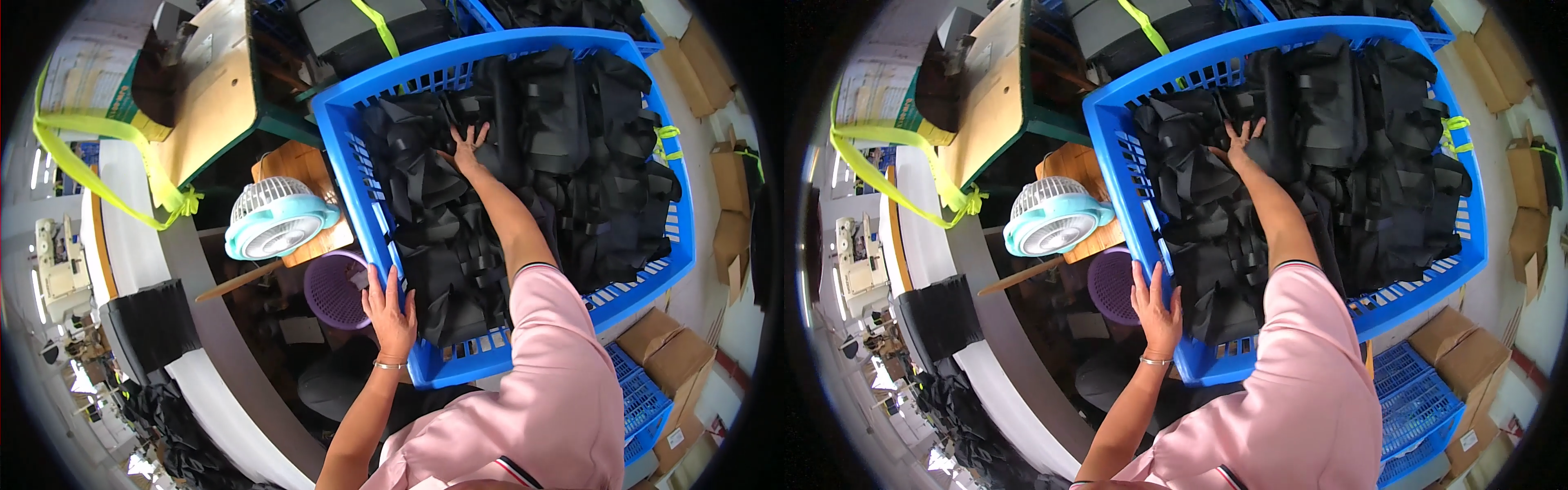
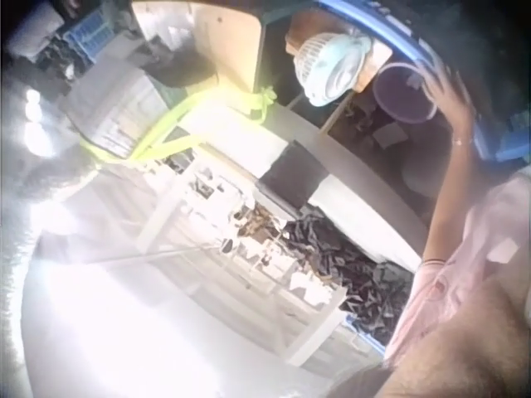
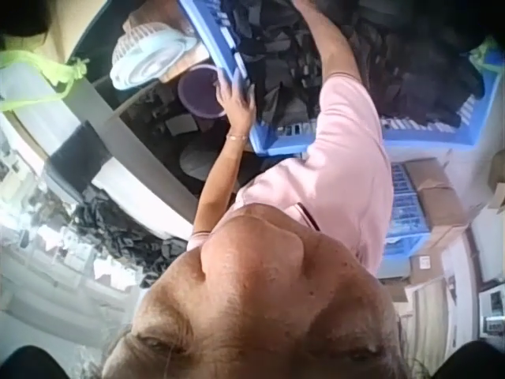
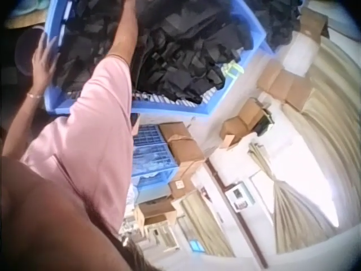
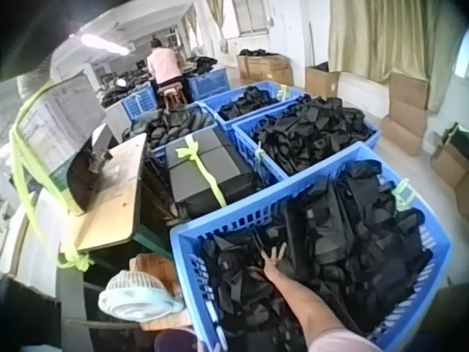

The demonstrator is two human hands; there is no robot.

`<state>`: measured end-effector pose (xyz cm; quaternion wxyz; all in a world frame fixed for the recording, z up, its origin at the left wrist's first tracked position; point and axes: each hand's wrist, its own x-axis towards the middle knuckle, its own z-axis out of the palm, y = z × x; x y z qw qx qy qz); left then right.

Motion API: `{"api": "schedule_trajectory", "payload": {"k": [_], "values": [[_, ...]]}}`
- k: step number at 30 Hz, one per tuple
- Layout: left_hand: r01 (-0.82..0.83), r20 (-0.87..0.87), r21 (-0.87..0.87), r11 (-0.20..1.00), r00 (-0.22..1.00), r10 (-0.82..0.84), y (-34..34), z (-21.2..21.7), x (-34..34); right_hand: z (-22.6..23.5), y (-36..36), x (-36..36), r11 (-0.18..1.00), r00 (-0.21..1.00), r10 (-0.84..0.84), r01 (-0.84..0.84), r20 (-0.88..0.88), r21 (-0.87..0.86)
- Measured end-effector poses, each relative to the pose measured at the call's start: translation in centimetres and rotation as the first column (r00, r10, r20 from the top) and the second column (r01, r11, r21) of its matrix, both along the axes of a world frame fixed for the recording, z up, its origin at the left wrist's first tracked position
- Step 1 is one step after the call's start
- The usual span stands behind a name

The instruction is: Inspecting and sorting black fabric components at a garment workstation.

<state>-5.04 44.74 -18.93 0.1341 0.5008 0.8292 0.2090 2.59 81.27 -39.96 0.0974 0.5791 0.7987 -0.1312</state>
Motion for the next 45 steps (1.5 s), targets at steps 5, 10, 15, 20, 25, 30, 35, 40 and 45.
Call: {"api": "schedule_trajectory", "payload": {"k": [5, 10, 15, 20, 25, 30, 35, 40, 45], "values": [[-0.01, 0.003, -0.022, 1.0, 1.0, 0.01, -0.2, -0.2, -0.3, 1.3, -1.8, -0.4, 0.997, 0.998, 0.03, -0.025, -0.062, 0.074], [-0.041, 0.041, -0.036, 0.999, 0.998, 0.042, -0.1, 0.4, -0.1, 11.4, -4.1, 2.7, 0.992, 0.932, 0.1, -0.067, -0.347, 0.106], [-0.038, 0.034, -0.033, 0.999, 0.999, 0.039, -0.1, 0.4, 0.0, 17.4, -1.0, 8.4, 0.711, 0.997, 0.08, -0.069, 0.017, 0.7], [-0.017, 0.035, -0.011, 1.0, 0.999, 0.017, 0.1, -0.1, 0.4, 9.5, 6.5, 18.3, 0.865, 0.958, -0.267, 0.287, -0.108, 0.411], [-0.044, 0.024, -0.012, 0.999, 0.999, 0.045, 0.3, 0.2, 0.1, 3.7, 7.9, 16.6, 0.956, 0.954, -0.29, 0.285, 0.069, 0.074], [-0.047, 0.055, -0.014, 0.999, 0.997, 0.047, 0.5, 0.4, 0.4, 1.8, 10.0, 17.4, 0.922, 0.934, -0.349, 0.356, 0.075, -0.149], [-0.041, 0.041, -0.018, 0.999, 0.998, 0.042, 0.4, 0.0, 0.5, 5.7, 9.5, 16.9, 0.941, 0.95, -0.311, 0.31, 0.013, -0.136], [-0.049, 0.039, -0.033, 0.998, 0.998, 0.05, 0.3, 0.4, 0.4, 12.1, 7.5, 17.6, 0.745, 0.977, -0.197, 0.098, 0.077, 0.66], [-0.025, 0.047, -0.032, 0.999, 0.999, 0.027, 0.8, 0.0, 0.6, 13.4, 10.3, 25.7, 0.433, 0.949, -0.313, 0.114, 0.031, 0.894]]}}
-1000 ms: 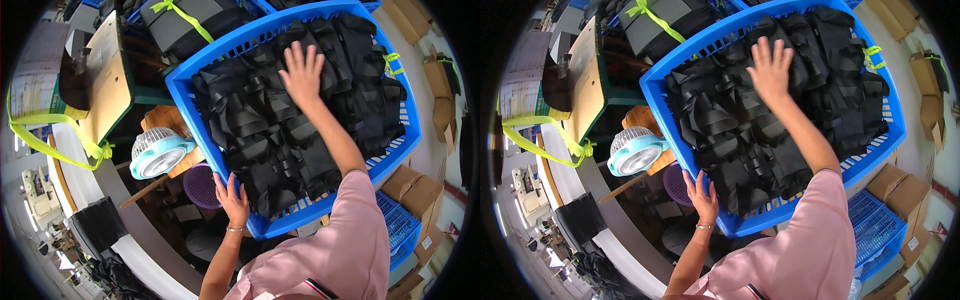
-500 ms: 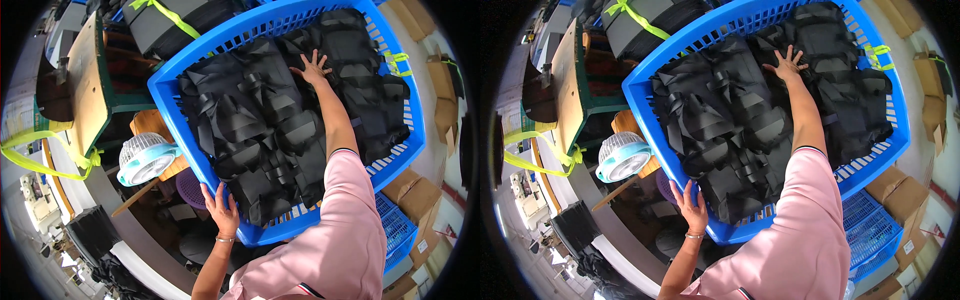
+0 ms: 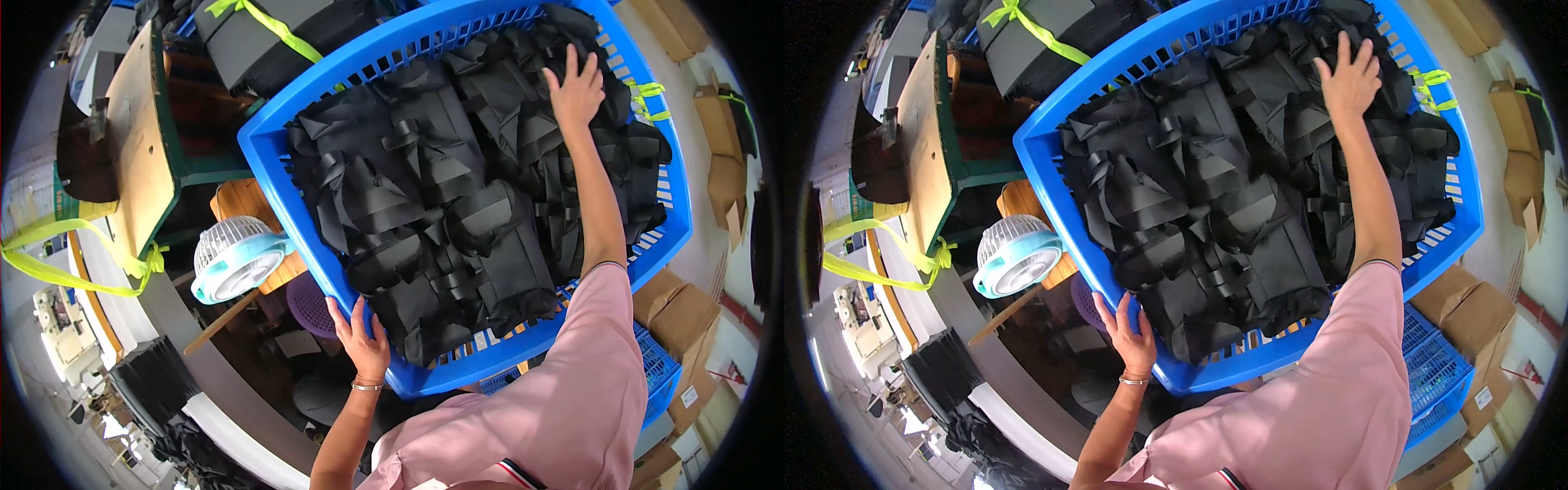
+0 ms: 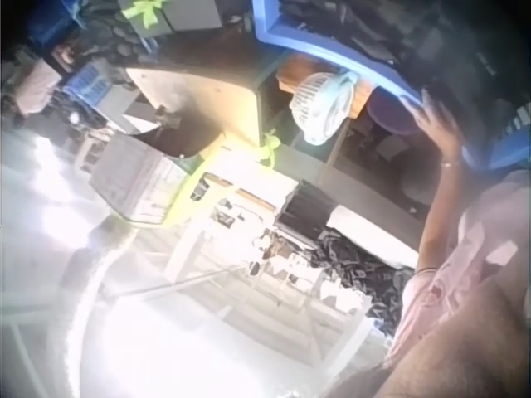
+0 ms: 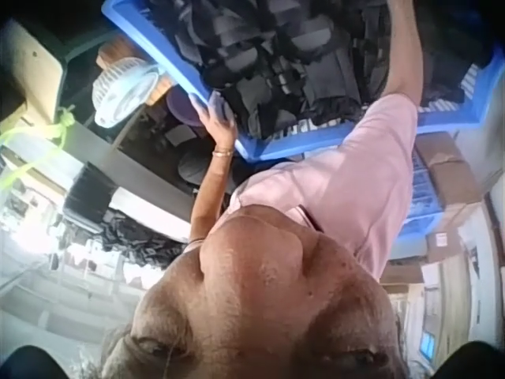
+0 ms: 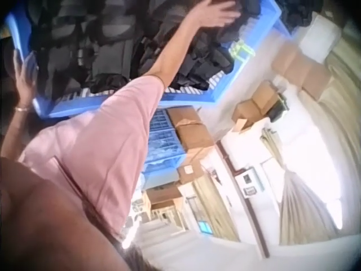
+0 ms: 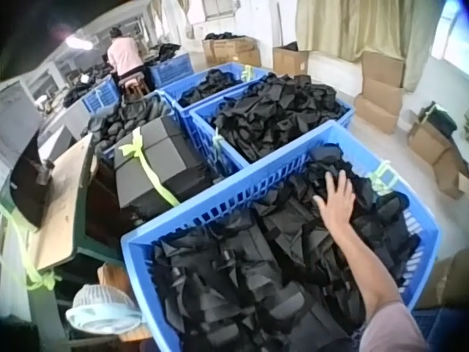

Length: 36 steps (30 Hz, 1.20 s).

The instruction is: Inspecting and sorting black fabric components at a garment workstation.

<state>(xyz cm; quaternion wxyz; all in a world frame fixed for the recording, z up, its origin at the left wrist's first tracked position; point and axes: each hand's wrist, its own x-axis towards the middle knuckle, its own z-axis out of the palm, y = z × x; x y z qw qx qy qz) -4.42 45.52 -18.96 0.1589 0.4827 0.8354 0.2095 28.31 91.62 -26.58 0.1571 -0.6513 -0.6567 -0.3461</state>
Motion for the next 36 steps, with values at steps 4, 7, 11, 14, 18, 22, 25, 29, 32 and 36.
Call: {"api": "schedule_trajectory", "payload": {"k": [4, 7, 11, 14, 18, 22, 25, 29, 32, 36], "values": [[-0.015, -0.017, -0.015, 1.0, 1.0, 0.014, -0.2, 0.2, -0.6, 0.9, -0.8, -2.7, 0.858, 0.925, -0.221, 0.034, -0.309, -0.513], [-0.025, -0.014, -0.017, 1.0, 1.0, 0.025, -0.3, 0.1, -0.6, -0.5, -1.7, -3.1, 0.984, 0.984, 0.176, -0.176, 0.012, -0.036], [-0.006, -0.004, -0.018, 1.0, 1.0, 0.006, 0.1, -0.2, 0.0, -6.2, 1.2, 4.3, 0.873, 0.878, 0.386, -0.447, -0.282, -0.195], [-0.042, -0.029, -0.038, 0.998, 0.999, 0.041, -0.1, 0.0, -0.3, -5.5, -0.3, -1.8, 0.906, 0.88, 0.207, -0.337, -0.427, -0.257], [-0.04, -0.069, -0.04, 0.998, 0.997, 0.038, -0.3, 0.4, -0.5, -10.9, 3.0, -1.3, 0.604, 0.885, -0.145, -0.276, -0.443, -0.748], [-0.015, -0.04, -0.028, 0.999, 0.999, 0.014, -0.3, -0.2, -0.6, -13.6, 8.1, 3.8, 0.349, 0.952, 0.267, -0.238, -0.147, -0.906], [-0.014, -0.056, -0.019, 1.0, 0.998, 0.013, -0.6, -0.4, -0.7, -8.7, 5.2, -0.1, 0.517, 0.951, -0.01, -0.259, -0.308, -0.816], [0.0, -0.074, -0.008, 1.0, 0.997, 0.0, -1.0, 0.0, -1.0, 3.2, -8.0, -12.3, 0.86, 0.925, 0.27, -0.357, -0.269, -0.364], [0.001, -0.05, -0.011, 1.0, 0.999, -0.002, -1.1, 0.0, -0.9, 7.4, -15.4, -21.7, 0.501, 0.561, 0.686, -0.826, -0.464, -0.258], [0.016, -0.019, 0.03, 0.999, 1.0, -0.016, -0.8, -0.2, -0.6, 0.0, -19.8, -29.7, 0.106, 0.369, 0.673, -0.906, -0.641, -0.409]]}}
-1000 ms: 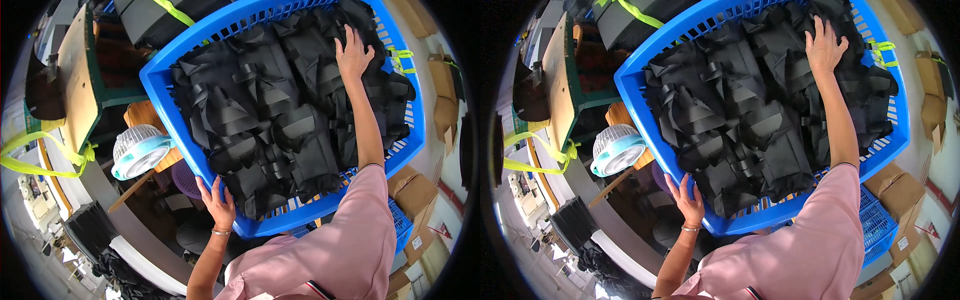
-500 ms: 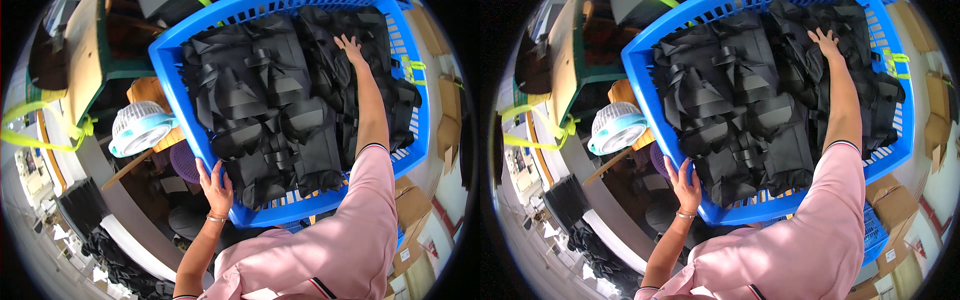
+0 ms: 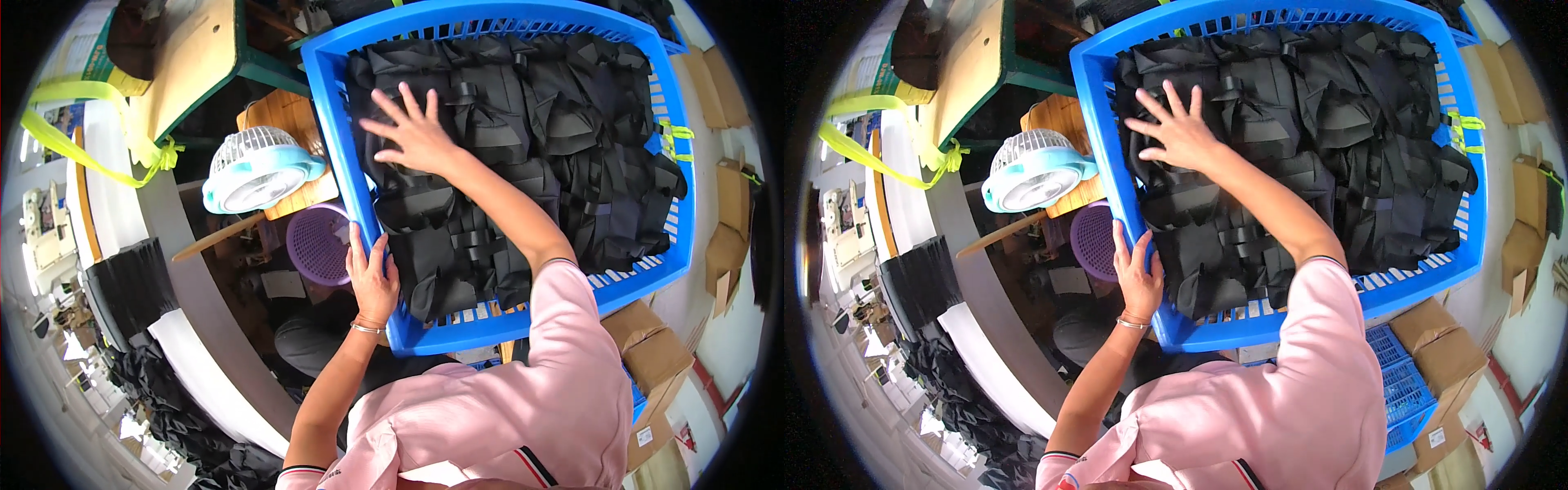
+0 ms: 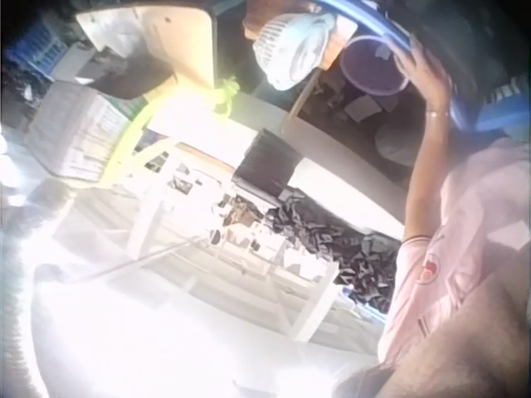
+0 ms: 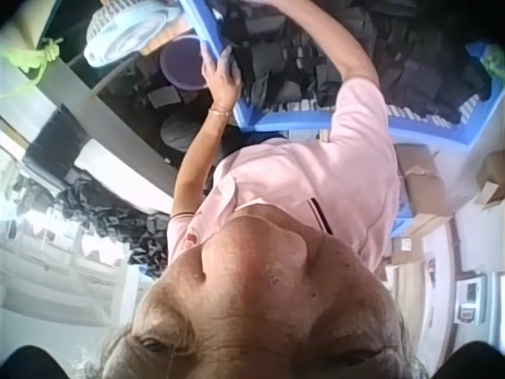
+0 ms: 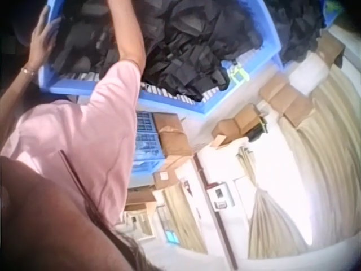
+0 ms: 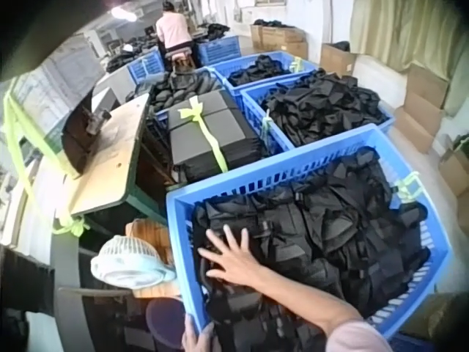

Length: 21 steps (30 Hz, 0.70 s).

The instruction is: Inspecting and sorting black fabric components at a garment workstation.

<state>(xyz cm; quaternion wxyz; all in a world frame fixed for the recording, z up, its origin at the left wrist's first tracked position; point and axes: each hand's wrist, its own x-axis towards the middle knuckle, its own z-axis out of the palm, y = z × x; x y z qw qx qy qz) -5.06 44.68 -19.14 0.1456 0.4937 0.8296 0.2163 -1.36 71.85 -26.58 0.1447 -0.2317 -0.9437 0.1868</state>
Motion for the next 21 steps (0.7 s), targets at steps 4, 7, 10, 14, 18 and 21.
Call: {"api": "schedule_trajectory", "payload": {"k": [4, 7, 10, 14, 18, 21], "values": [[-0.019, 0.03, -0.01, 1.0, 0.999, 0.019, 0.0, 0.1, -0.4, -3.7, -0.9, -0.1, 0.999, 0.961, 0.041, -0.032, 0.275, -0.036], [-0.03, 0.033, -0.014, 0.999, 0.999, 0.03, -0.1, 0.2, -0.4, -7.2, -1.2, 1.5, 0.993, 0.815, 0.105, -0.116, 0.57, -0.017], [-0.02, 0.02, -0.022, 1.0, 1.0, 0.02, -0.3, 0.4, -0.3, -7.6, -0.4, 1.7, 0.998, 0.764, 0.055, -0.02, 0.642, -0.062], [-0.025, -0.003, -0.036, 0.999, 1.0, 0.025, -0.6, 0.0, -0.4, -5.8, 0.7, 1.6, 0.99, 0.675, -0.028, 0.121, 0.737, -0.074], [-0.028, 0.015, -0.003, 1.0, 1.0, 0.028, -0.8, 0.1, -0.5, -1.7, 0.0, 1.5, 0.994, 0.715, 0.023, 0.055, 0.699, -0.089], [-0.037, 0.012, -0.003, 0.999, 0.999, 0.037, -1.0, -0.2, -0.6, 1.1, -2.8, 2.0, 0.996, 0.92, -0.033, -0.002, 0.39, 0.089]]}}
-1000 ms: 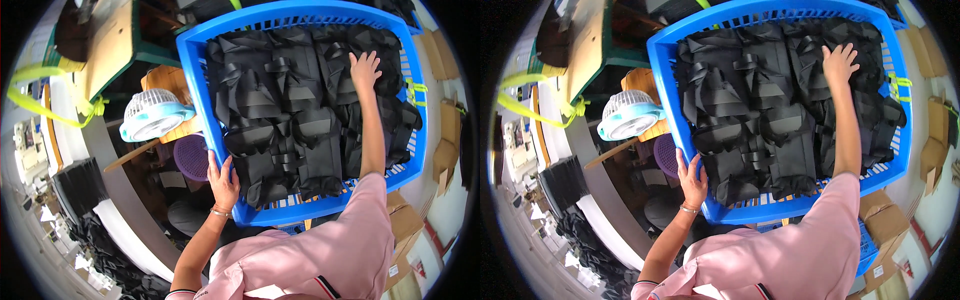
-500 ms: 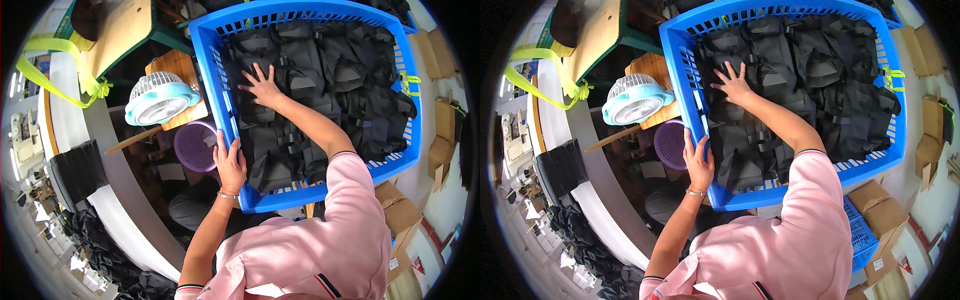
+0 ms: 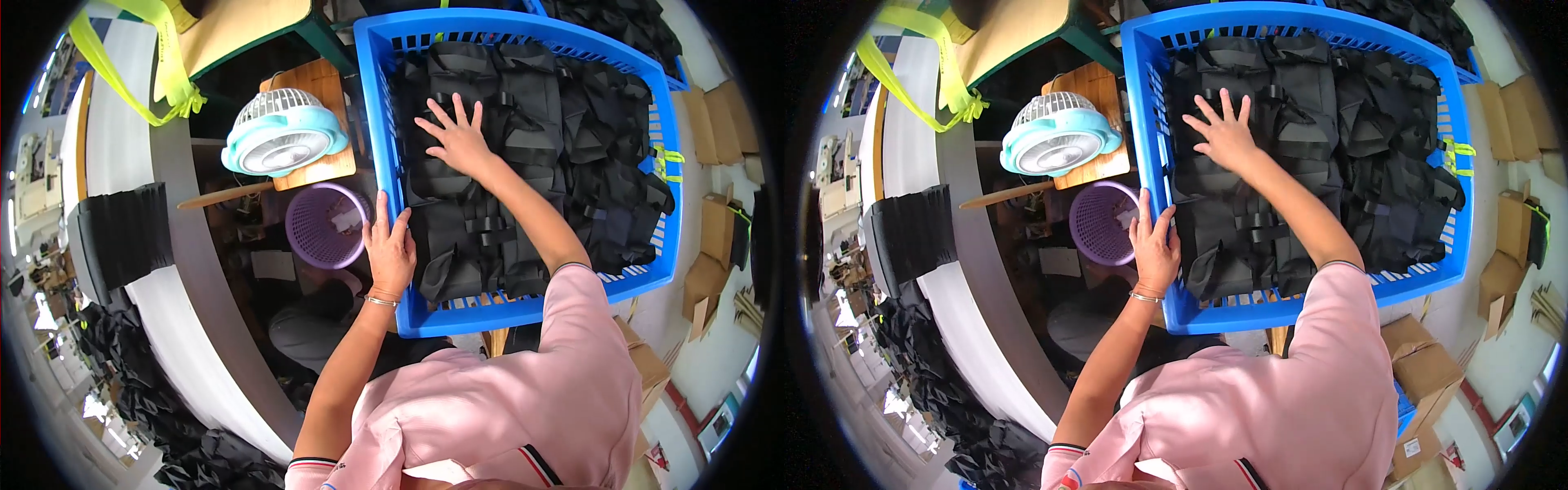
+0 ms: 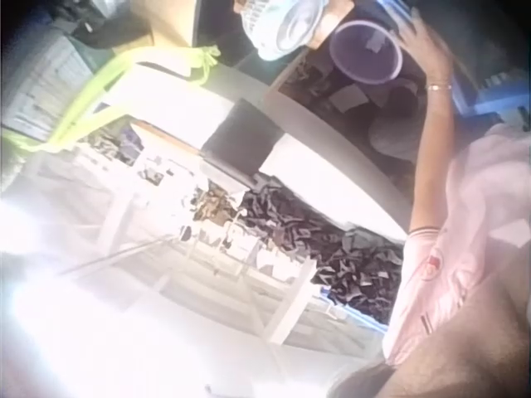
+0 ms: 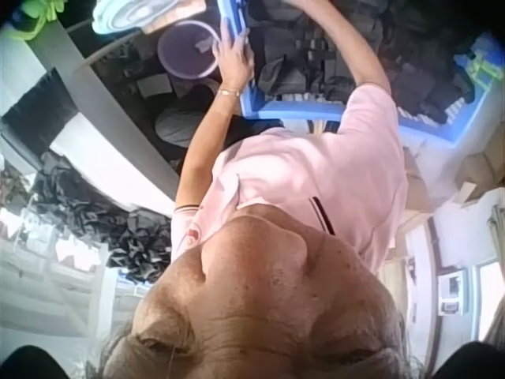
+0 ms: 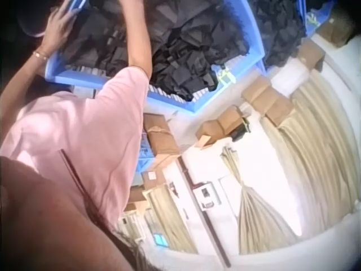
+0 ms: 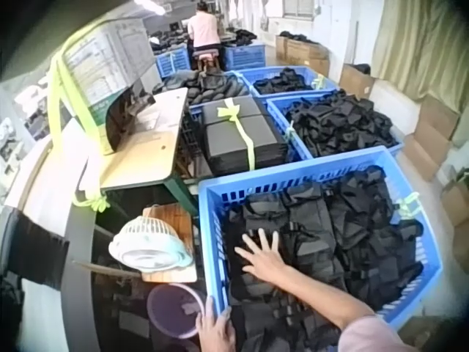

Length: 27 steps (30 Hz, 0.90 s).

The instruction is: Inspecting and sorting black fabric components at a garment workstation.

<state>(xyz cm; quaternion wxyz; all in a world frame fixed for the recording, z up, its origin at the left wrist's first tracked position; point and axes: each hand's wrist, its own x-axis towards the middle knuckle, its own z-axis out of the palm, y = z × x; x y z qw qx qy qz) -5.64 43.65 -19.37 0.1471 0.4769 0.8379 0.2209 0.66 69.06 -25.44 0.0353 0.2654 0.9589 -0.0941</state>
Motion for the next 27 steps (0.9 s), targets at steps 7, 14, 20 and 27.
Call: {"api": "schedule_trajectory", "payload": {"k": [7, 14, 20, 27], "values": [[0.049, -0.001, 0.062, 0.997, 0.999, -0.049, 0.5, -0.5, 0.0, 7.5, -14.2, 6.7, 0.962, 0.947, -0.274, 0.27, -0.168, -0.047], [0.055, -0.049, 0.091, 0.994, 0.998, -0.051, 0.6, 0.1, 0.9, -7.6, -21.4, 12.8, 0.954, 0.946, -0.064, 0.152, 0.317, -0.26], [0.054, -0.076, 0.072, 0.996, 0.996, -0.048, 0.3, 0.0, 1.0, -2.8, -21.1, 11.4, 0.885, 0.916, -0.05, 0.225, 0.398, -0.407], [0.027, -0.114, 0.19, 0.981, 0.993, -0.005, -0.5, 0.5, 0.4, 11.5, -16.0, 13.4, 0.938, 0.941, -0.338, 0.334, 0.03, 0.097]]}}
